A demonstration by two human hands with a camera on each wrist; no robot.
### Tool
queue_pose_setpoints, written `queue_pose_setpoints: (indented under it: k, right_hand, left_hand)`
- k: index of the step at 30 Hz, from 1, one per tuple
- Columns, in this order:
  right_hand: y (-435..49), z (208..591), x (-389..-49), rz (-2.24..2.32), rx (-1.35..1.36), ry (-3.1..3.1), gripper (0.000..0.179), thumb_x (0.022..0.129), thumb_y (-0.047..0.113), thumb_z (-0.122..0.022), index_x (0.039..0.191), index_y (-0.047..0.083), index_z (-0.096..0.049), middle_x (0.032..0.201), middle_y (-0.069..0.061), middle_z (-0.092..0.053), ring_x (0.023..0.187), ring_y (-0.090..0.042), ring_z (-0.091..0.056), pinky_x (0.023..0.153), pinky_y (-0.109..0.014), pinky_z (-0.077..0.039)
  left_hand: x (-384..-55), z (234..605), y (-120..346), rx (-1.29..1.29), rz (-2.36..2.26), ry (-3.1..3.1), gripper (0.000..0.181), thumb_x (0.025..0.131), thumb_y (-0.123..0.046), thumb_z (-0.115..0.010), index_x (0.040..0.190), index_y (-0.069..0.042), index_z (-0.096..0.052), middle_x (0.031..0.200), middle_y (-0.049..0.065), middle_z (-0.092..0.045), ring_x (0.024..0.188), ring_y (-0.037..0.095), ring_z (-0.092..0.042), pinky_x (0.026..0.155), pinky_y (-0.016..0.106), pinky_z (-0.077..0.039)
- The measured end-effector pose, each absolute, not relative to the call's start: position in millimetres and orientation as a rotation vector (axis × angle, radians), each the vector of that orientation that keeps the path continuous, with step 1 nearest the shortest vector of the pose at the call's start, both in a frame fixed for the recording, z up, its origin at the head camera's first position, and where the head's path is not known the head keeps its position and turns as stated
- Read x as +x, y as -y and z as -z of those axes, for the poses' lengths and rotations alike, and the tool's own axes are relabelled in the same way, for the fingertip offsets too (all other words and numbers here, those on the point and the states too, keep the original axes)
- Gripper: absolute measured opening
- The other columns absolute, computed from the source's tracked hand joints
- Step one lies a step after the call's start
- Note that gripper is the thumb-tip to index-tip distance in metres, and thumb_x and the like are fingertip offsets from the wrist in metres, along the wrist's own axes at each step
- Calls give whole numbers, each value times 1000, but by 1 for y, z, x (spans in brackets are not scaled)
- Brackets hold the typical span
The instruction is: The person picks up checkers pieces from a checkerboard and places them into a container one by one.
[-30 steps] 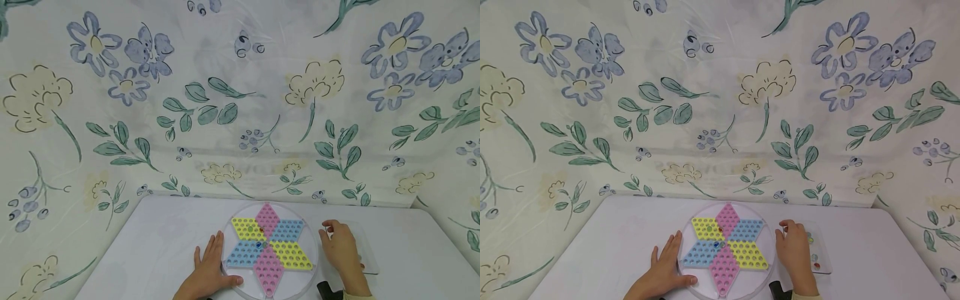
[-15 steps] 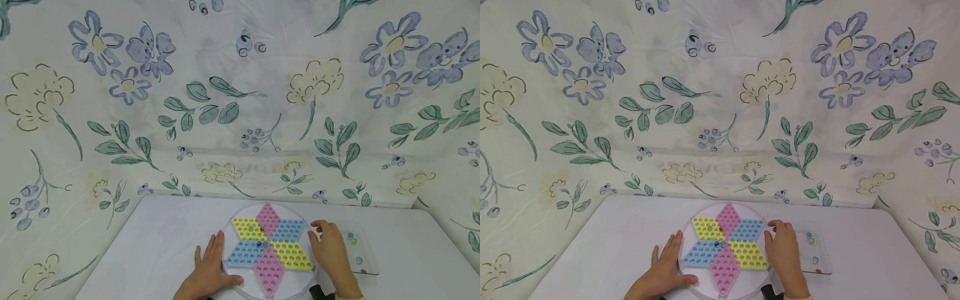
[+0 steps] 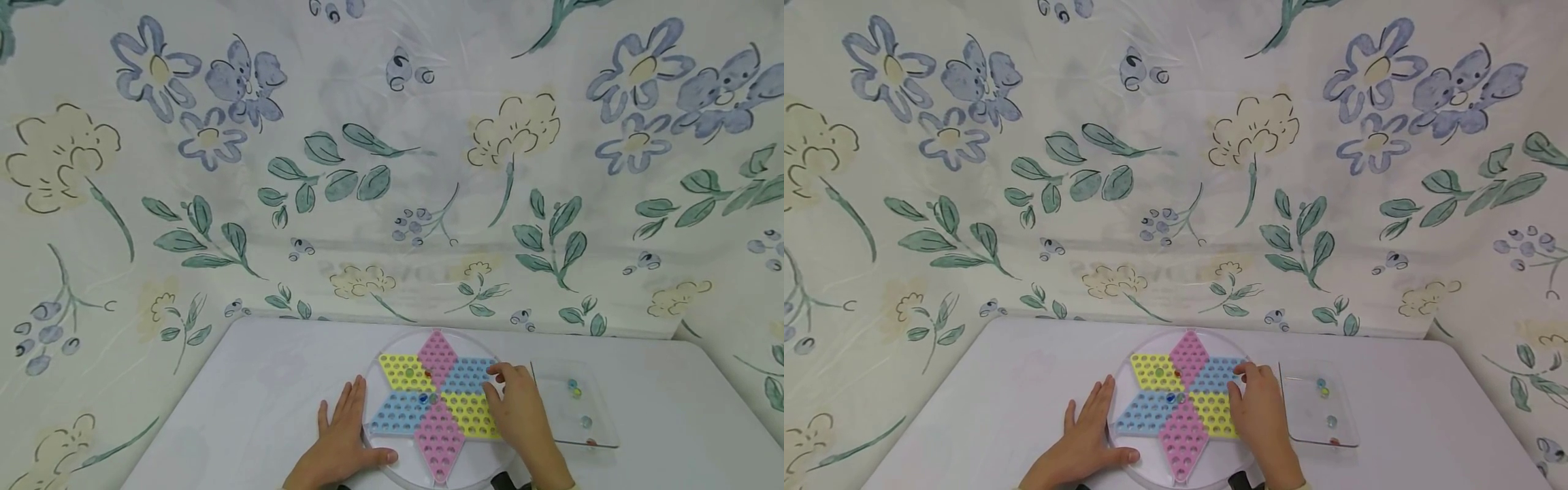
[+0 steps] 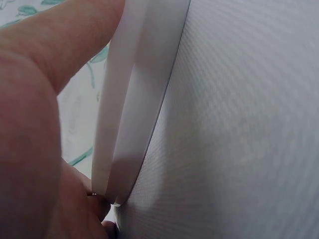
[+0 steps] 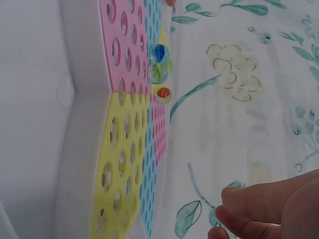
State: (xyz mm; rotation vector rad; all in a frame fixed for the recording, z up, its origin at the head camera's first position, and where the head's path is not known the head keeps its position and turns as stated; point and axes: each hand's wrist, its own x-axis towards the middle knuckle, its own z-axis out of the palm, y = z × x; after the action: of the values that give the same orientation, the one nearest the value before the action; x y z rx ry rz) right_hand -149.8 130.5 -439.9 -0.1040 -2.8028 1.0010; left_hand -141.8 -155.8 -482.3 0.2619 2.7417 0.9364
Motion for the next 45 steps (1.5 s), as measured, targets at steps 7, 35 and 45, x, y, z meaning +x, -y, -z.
queue_pose_setpoints:
  k: [7, 35, 45]
  right_hand:
    - [-121, 442, -149, -1048, -40, 2782, 21, 93, 10, -70, 111, 0, -67, 100, -11, -60, 87, -24, -59, 75, -41, -53]
    - [-84, 442, -153, -1087, 83, 2821, 21, 90, 13, -73, 109, 4, -68, 98, -8, -59, 87, -20, -59, 74, -37, -53]
    - [-71, 445, -154, -1076, 72, 2881, 17, 91, 15, -71, 106, 8, -68, 95, -6, -58, 83, -17, -54, 72, -37, -52]
  left_hand:
    - [-140, 481, 156, 260, -957, -2737, 138, 65, -62, -85, 158, 7, -11, 165, 25, -11, 152, 45, -4, 111, 71, 12]
    - [-141, 479, 154, 263, -966, -2749, 137, 65, -61, -86, 158, 7, -12, 165, 25, -12, 152, 44, -5, 111, 71, 11]
    - [-140, 479, 154, 264, -953, -2754, 136, 65, -62, -85, 158, 7, -13, 165, 25, -14, 152, 44, -6, 111, 71, 10]
